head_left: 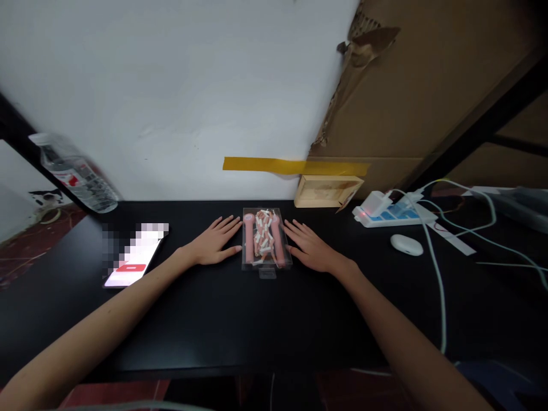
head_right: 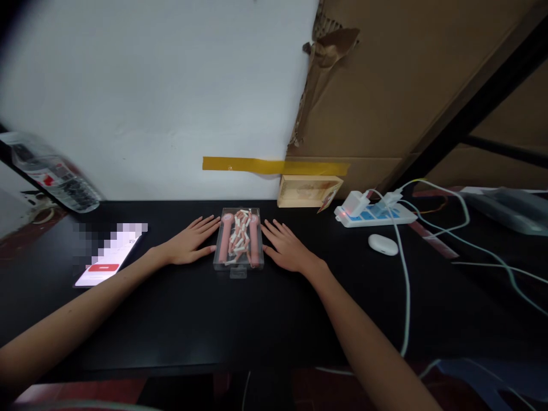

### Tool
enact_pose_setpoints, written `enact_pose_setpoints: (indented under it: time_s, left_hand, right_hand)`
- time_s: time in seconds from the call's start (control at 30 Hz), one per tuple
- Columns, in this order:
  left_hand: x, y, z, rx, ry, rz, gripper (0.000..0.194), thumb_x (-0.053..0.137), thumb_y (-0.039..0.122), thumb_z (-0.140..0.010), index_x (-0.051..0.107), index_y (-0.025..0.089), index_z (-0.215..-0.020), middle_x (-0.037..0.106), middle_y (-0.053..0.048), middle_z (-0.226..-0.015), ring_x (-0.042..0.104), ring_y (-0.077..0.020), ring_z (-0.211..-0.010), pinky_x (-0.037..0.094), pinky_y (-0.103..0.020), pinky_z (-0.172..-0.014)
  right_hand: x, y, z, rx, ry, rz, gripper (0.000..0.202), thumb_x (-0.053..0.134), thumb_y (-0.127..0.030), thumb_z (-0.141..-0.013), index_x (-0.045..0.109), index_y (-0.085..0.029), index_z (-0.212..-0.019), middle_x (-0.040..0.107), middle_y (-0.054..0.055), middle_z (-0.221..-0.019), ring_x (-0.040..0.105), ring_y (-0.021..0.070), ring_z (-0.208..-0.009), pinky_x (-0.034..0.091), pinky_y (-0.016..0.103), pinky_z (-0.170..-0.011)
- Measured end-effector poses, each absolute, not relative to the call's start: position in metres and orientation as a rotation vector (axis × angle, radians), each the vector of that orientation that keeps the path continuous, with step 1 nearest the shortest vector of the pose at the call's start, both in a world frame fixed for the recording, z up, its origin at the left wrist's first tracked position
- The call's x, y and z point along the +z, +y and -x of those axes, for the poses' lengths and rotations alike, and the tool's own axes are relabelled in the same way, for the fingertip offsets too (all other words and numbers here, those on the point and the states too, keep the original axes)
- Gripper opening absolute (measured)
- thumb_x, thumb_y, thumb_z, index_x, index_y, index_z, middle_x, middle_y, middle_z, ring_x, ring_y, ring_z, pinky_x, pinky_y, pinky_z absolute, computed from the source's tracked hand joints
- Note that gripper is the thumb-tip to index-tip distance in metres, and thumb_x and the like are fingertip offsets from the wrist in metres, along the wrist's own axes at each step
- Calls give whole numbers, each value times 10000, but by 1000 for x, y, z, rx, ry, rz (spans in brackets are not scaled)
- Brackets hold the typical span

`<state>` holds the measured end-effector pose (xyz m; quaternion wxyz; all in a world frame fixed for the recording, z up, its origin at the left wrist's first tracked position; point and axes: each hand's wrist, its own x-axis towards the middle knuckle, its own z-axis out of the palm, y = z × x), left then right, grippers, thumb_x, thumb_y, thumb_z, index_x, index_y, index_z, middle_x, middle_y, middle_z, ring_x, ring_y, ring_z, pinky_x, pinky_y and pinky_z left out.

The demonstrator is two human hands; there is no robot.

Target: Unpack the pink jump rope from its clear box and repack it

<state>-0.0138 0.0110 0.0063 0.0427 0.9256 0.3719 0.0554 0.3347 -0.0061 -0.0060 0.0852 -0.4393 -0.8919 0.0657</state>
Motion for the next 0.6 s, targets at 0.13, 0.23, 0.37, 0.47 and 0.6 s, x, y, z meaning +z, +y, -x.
enact_pose_setpoints:
  time_s: [0.13, 0.23, 0.37, 0.47, 0.6]
  left_hand:
    - [6, 11, 14, 170, 1131, -2831, 793, 245, 671, -1015, 163, 154, -1611, 185, -139, -1653, 132, -310, -1538, 98, -508, -1238]
    - [6, 11, 14, 179, 1131, -2829, 786, 243, 672, -1014, 163, 167, -1611, 178, -134, -1654, 137, -314, -1537, 104, -523, -1235]
    - [6, 11, 14, 177, 1138, -2829, 783, 245, 673, -1014, 175, 168, -1608, 184, -129, -1655, 137, -306, -1538, 102, -506, -1236]
    - [6, 11, 13, 170, 1146, -2835, 815, 254, 697, -999, 190, 155, -1604, 195, -136, -1654, 139, -306, -1538, 100, -495, -1238]
    - [6, 11, 13, 170, 1156, -2838, 844, 261, 714, -988, 203, 135, -1599, 208, -154, -1647, 148, -311, -1536, 106, -500, -1237]
  right_hand:
    - [-7, -6, -334, 191, -2671, 1319, 668, 273, -554, -1036, 146, -256, -1621, 197, 78, -1664, 174, 323, -1530, 229, 585, -1230]
    - [-8, -6, -335, 176, -2658, 1300, 658, 283, -547, -1036, 120, -293, -1621, 197, 52, -1666, 183, 322, -1528, 242, 596, -1224]
    - [-10, -5, -335, 172, -2651, 1295, 656, 292, -545, -1036, 132, -291, -1620, 210, 52, -1665, 186, 319, -1529, 239, 592, -1224]
    - [-10, -5, -335, 183, -2655, 1314, 657, 294, -543, -1035, 173, -261, -1617, 210, 71, -1667, 181, 319, -1531, 228, 574, -1232]
    - [-9, -5, -334, 189, -2655, 1325, 661, 302, -537, -1034, 203, -232, -1612, 217, 95, -1665, 180, 318, -1533, 226, 568, -1232]
